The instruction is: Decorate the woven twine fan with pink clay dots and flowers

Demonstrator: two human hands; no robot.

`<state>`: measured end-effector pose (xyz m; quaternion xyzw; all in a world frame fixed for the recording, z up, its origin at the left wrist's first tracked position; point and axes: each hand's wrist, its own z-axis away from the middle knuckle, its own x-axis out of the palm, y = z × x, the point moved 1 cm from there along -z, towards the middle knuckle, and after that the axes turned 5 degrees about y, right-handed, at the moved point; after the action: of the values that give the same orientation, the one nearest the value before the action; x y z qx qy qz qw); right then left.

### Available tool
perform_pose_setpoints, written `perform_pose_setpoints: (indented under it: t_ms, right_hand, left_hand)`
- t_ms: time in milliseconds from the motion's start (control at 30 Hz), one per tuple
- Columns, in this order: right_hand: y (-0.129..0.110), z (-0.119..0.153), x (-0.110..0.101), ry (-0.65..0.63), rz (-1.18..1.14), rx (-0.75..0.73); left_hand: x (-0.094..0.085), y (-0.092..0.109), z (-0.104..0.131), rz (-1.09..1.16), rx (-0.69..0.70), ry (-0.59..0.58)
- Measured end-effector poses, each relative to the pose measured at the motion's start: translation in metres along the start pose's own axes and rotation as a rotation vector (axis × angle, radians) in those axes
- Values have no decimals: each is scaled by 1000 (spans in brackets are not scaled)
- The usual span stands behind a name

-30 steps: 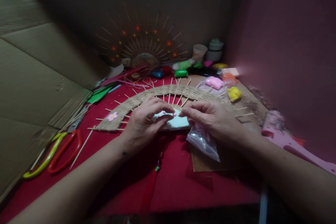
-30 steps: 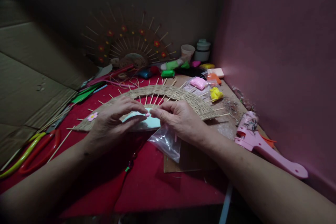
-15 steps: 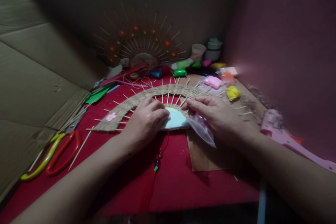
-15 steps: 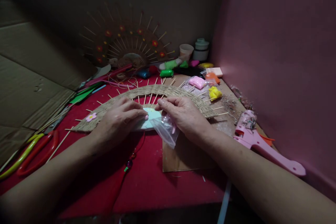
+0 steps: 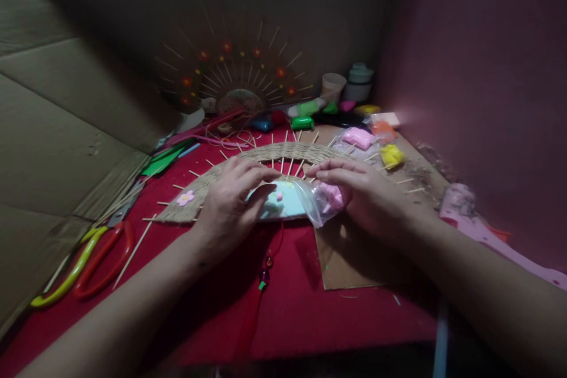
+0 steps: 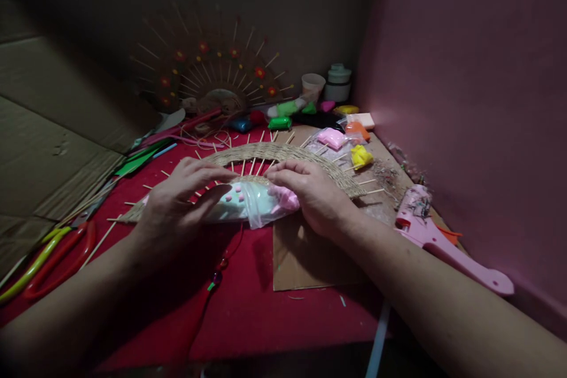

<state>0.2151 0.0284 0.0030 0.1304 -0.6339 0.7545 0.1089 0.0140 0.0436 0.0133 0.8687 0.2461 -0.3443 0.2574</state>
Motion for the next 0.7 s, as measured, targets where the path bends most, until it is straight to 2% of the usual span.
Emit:
perform_pose_setpoints:
  t_ms: [133,233,333,467,600,700]
  right_hand:
    - [1,1,-1,-28,45,-8]
    - [1,3,-1,-52,92,-53]
    - [0,3,-1,-32,141,-127]
    - [-1,5,2,-12,250,-225]
    - [2,6,3,-42,364,-345]
    - [4,5,2,-35,458,-461]
  left_hand:
    - [-11,18,0,279,-244,53]
    - [-11,28,0,370,-335,5]
    - [-5,31,0,424,-411,-65]
    - [-1,29,1,522,-547,-79]
    - [0,30,2,609,-613,-108]
    - [0,32,4,632,-609,-123]
